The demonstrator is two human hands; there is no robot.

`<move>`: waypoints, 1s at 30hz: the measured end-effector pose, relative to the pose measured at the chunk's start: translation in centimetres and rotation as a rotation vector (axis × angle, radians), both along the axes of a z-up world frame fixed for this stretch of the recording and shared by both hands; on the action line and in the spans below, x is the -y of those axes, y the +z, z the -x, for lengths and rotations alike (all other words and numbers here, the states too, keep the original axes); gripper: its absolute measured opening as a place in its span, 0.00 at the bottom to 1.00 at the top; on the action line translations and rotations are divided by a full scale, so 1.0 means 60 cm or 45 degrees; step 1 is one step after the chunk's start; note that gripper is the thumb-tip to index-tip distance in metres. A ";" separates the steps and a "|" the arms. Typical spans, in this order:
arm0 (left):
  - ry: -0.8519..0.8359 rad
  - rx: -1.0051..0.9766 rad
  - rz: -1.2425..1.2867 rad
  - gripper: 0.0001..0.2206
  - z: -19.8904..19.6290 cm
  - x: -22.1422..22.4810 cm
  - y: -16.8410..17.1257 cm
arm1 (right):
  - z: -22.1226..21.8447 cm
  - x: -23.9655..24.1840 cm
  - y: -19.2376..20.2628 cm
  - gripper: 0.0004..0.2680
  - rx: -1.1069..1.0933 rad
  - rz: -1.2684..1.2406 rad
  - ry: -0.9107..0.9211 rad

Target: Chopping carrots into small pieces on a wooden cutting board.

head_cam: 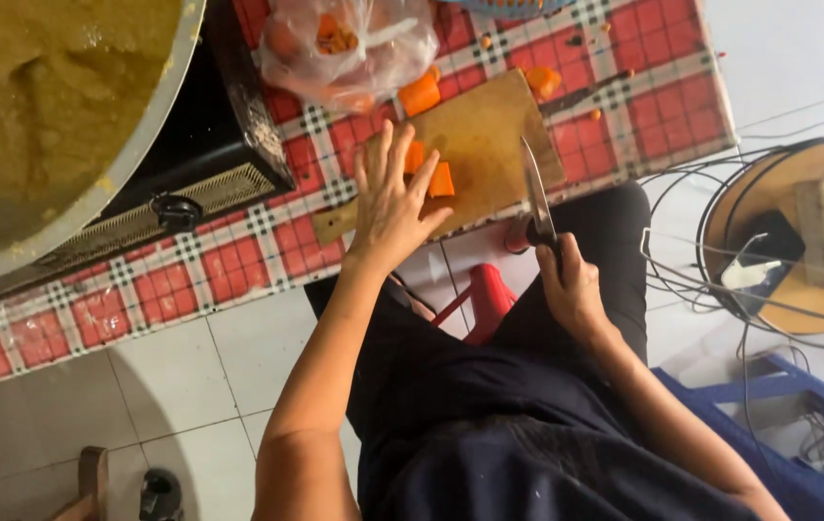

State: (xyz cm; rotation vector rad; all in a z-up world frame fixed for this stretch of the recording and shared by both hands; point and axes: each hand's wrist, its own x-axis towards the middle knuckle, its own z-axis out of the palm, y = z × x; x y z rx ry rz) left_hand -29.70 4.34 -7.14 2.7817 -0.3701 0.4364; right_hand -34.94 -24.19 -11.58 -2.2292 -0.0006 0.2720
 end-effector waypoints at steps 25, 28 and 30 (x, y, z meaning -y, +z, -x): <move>0.428 -0.030 0.078 0.26 -0.033 0.064 -0.125 | -0.050 -0.074 0.079 0.07 0.293 0.511 0.409; 0.435 -0.031 0.099 0.23 -0.032 0.064 -0.125 | -0.053 -0.077 0.075 0.07 0.292 0.542 0.428; 0.434 -0.034 0.108 0.23 -0.035 0.064 -0.124 | -0.056 -0.077 0.075 0.07 0.285 0.564 0.426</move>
